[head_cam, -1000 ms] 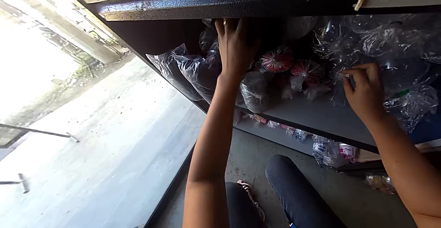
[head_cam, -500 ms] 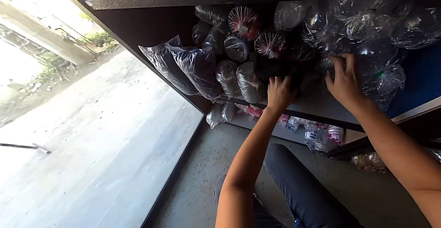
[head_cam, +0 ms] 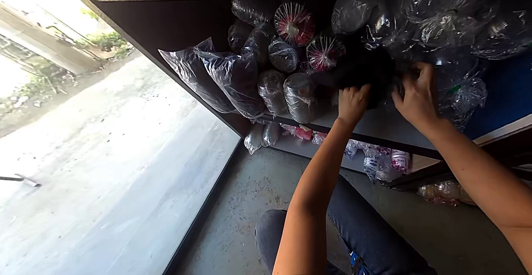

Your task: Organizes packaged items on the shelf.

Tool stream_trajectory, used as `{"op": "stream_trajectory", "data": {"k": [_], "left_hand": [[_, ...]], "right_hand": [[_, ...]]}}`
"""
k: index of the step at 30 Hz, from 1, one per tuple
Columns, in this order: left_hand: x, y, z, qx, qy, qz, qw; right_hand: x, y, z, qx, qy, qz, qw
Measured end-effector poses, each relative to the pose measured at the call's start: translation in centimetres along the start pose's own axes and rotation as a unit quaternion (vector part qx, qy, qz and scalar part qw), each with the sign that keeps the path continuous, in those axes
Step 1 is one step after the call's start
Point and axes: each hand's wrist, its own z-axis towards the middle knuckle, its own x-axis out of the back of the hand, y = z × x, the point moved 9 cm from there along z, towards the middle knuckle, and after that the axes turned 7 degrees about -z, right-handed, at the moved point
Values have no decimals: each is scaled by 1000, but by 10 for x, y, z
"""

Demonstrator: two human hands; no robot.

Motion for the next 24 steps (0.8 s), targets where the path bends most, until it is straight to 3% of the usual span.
{"op": "stream_trajectory", "data": {"k": [3,6,11,13,16,18,20,22,24], "left_hand": [[-1,-17,-36,71,-96,-55,991],[24,-16,-41,110,-98,-95,985],[64,33,5,2,21,-117,993],[44,44,21,-51,13,-113,992],[-5,33,11,-61,-66,-83,993],[-10,26,-4,-73,-43,-80,993],[-11,20,-24,-46,-91,-100,990],[-19,4,-51,43,-203,-122,971],[-7,-10,-63,125,-219,-139,958]], "right_hand": [[5,-1,-1,37,-5,8,999],[7,3,-7,44,-2,20,999],[8,6,-5,5,-4,28,1000],[5,9,-4,-15,-14,16,1000],[-3,13,-4,-18,-43,7,999],[-3,19,-6,12,-37,24,999],[2,25,-9,20,-34,47,998],[8,24,-12,27,-10,44,999],[18,11,-12,50,43,37,997]]}}
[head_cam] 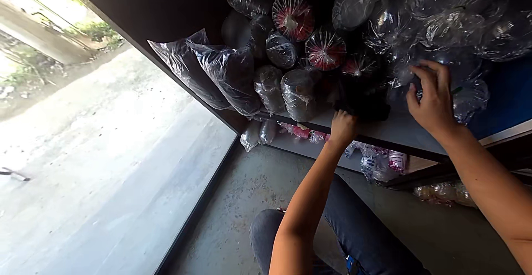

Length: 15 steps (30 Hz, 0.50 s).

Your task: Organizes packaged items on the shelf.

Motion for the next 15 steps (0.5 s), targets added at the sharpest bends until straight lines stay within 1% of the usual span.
{"op": "stream_trajectory", "data": {"k": [1,2,4,6,8,10,12,15], "left_hand": [[12,-2,-5,21,33,-20,999],[25,-2,-13,28,83,-38,995],[48,-2,-28,21,190,-69,979],[65,-2,-40,21,258,-97,961],[75,-2,-50,30,292,-118,949],[79,-4,-54,31,315,-126,940],[78,-7,-55,31,315,-130,940],[71,-11,-56,33,297,-133,945]], "right_hand": [[1,-12,1,28,25,-4,999],[-2,-25,1,65,35,-6,997],[-20,-50,3,156,23,-6,987],[-49,-64,12,242,-1,-23,970],[-77,-64,25,282,-27,-67,957],[-94,-61,38,309,-17,-110,945],[-97,-63,51,332,6,-124,935],[-83,-66,69,345,31,-124,930]]}}
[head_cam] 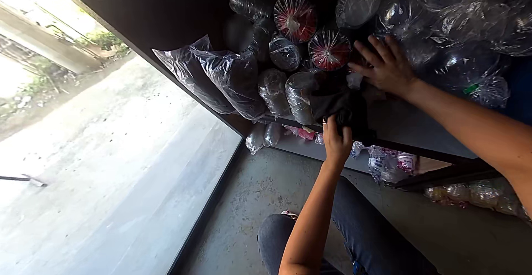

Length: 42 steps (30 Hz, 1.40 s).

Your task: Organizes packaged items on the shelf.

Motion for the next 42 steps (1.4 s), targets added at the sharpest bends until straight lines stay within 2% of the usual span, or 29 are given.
{"op": "stream_trajectory", "data": {"k": [2,8,11,14,17,21,23,26,30,33,36,39,42], "left_hand": [[-2,-4,-2,5,-8,-5,1000],[-15,4,21,-18,-31,16,999],[-44,8,43,-32,-84,89,992],[-88,-5,61,-1,-212,206,955],[-117,2,92,-18,-249,259,933],[-158,2,134,108,-397,314,855],[-172,1,134,130,-443,281,842],[-183,-9,134,160,-413,236,865],[-172,-15,133,141,-388,254,874],[-152,-2,129,66,-382,300,871],[-130,13,102,-16,-394,301,868],[-97,29,68,-7,-377,246,893],[-74,22,50,31,-308,244,919]], "right_hand": [[10,11,7,-17,-8,-6,1000],[46,58,47,-172,-5,8,985],[45,58,49,-160,1,-4,987],[43,56,43,-145,4,-17,989],[44,59,43,-150,-6,-16,989],[47,55,44,-158,-10,-1,987],[46,52,40,-159,3,4,987],[40,48,34,-157,22,7,987],[38,47,31,-165,3,15,986],[34,47,34,-167,-13,19,986],[33,46,34,-176,-34,38,983],[35,43,33,-182,-46,37,982],[35,36,34,-191,-63,47,978]]}}
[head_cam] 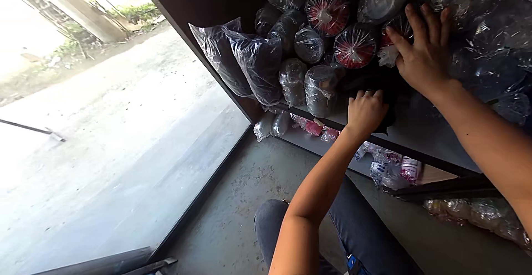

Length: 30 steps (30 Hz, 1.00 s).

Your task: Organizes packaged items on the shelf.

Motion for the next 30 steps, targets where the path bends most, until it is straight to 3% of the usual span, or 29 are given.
{"op": "stream_trajectory", "data": {"k": [3,6,8,12,14,17,22,24,30], "left_hand": [[-48,-23,-15,103,-78,2,992],[-78,3,-29,134,-128,-4,983],[-101,51,-42,90,-196,-5,976],[-157,159,-68,-103,-275,-52,955],[-164,175,-66,-162,-279,-89,942],[-139,134,-51,-155,-231,-113,954],[-50,-17,-32,33,-62,-49,996],[-35,-56,-35,66,-30,-14,997],[-18,-64,-55,27,-83,-33,996]], "right_hand": [[3,-10,-8,1,-18,18,1000],[3,-16,-20,15,-58,36,998],[9,-18,-30,14,-60,60,996],[32,-26,-44,17,-57,107,993],[45,-25,-49,15,-58,122,991],[67,-17,-61,13,-58,129,990],[95,-6,-83,-1,-33,142,989],[95,-20,-82,6,-20,158,987],[42,-100,-36,96,-52,234,966]]}}
